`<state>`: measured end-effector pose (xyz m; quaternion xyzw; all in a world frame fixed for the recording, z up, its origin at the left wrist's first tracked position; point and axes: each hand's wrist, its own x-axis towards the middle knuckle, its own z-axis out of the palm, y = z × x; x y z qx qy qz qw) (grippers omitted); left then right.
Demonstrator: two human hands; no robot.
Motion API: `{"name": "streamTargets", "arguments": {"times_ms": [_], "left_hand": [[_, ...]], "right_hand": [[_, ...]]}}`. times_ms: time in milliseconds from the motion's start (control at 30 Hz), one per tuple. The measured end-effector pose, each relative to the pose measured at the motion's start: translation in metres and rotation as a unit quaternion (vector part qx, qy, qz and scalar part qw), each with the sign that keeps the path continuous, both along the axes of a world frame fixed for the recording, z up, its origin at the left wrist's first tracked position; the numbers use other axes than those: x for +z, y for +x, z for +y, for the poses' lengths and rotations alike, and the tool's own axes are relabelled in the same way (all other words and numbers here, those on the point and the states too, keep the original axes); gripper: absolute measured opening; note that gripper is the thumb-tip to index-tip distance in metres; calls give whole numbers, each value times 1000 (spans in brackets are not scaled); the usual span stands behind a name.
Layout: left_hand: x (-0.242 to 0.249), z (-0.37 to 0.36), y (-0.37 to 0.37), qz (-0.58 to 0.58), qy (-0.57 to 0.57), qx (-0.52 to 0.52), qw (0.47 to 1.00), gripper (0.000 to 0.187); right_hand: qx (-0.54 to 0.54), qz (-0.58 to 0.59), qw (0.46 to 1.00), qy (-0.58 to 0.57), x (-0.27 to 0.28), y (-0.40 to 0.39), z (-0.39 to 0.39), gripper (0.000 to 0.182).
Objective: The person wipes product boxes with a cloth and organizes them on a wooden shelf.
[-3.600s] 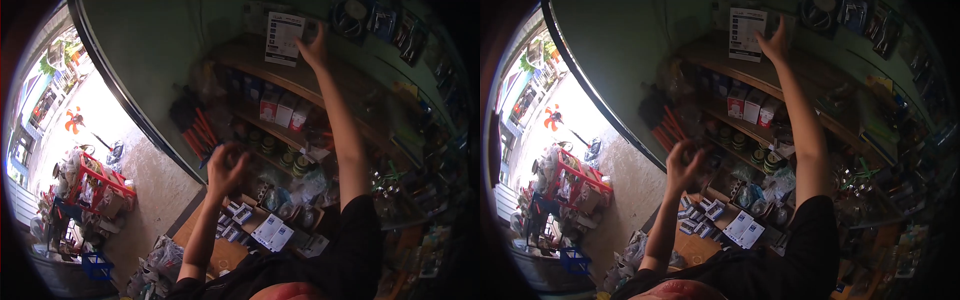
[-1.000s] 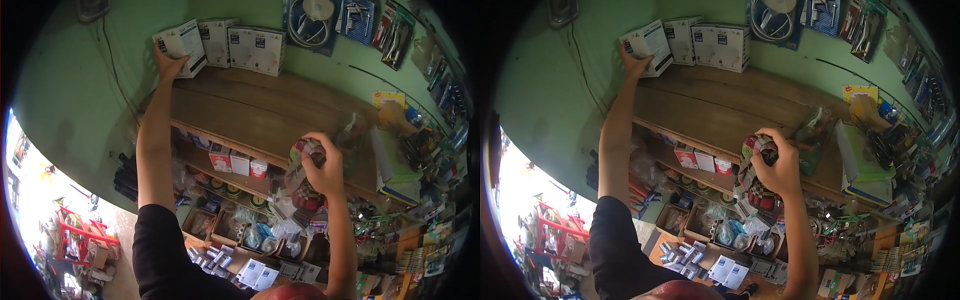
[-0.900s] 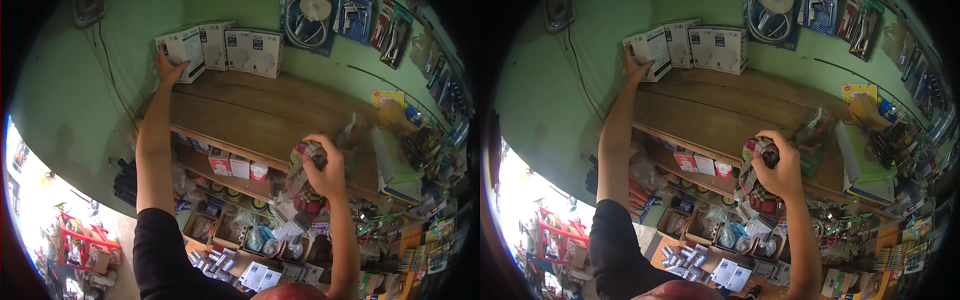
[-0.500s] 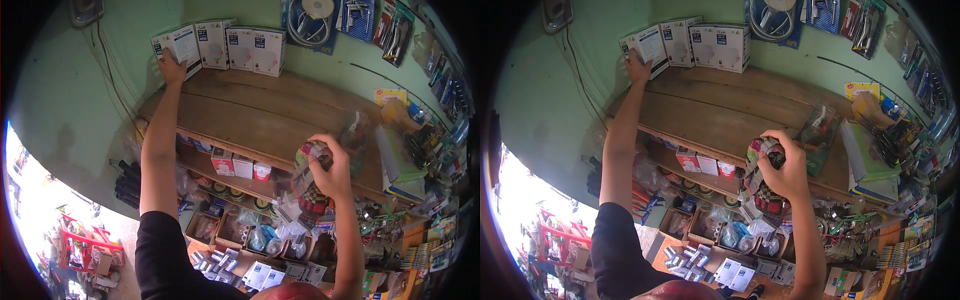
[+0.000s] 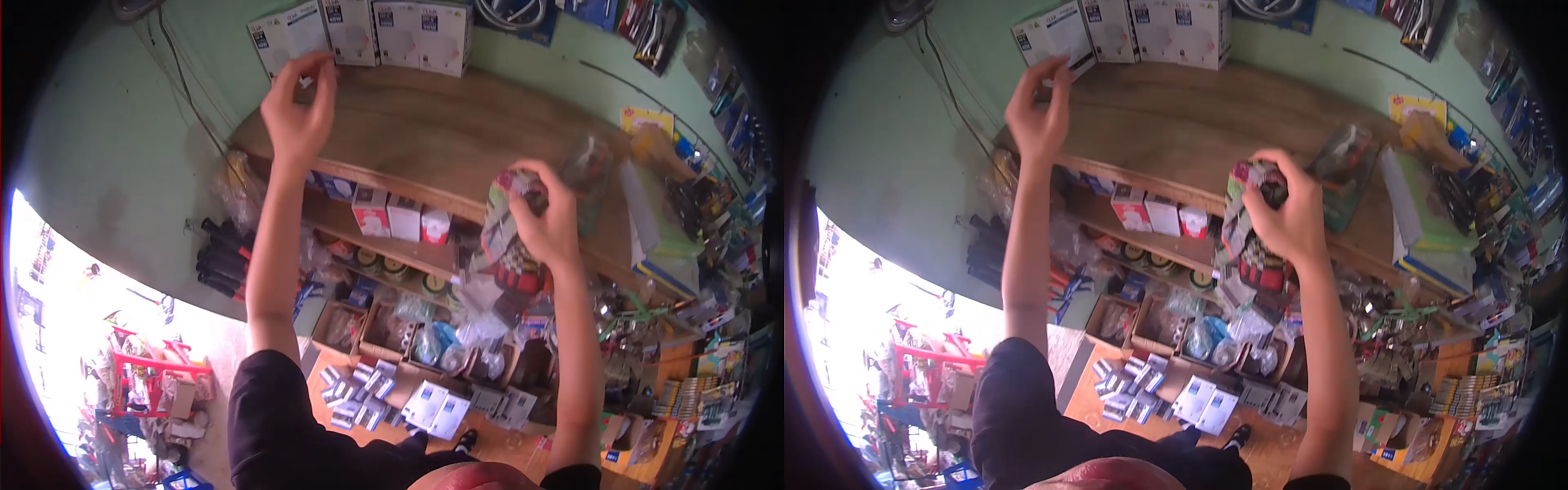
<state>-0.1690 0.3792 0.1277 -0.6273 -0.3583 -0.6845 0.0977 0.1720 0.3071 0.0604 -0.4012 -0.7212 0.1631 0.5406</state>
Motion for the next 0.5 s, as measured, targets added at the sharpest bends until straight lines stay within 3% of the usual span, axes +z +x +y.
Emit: {"name": "streamTargets", "arguments": {"times_ms": [133, 233, 500], "left_hand": [[8, -146, 57, 94, 237, -101, 962, 10], [23, -233, 112, 55, 329, -209, 919, 10], [24, -396, 139, 185, 236, -139, 944, 13]], "right_hand": [[-10, -9, 1000, -14, -1, 2, 0, 32], [4, 4, 999, 40, -10, 3, 8, 33], [16, -61, 995, 75, -13, 11, 23, 34]]}}
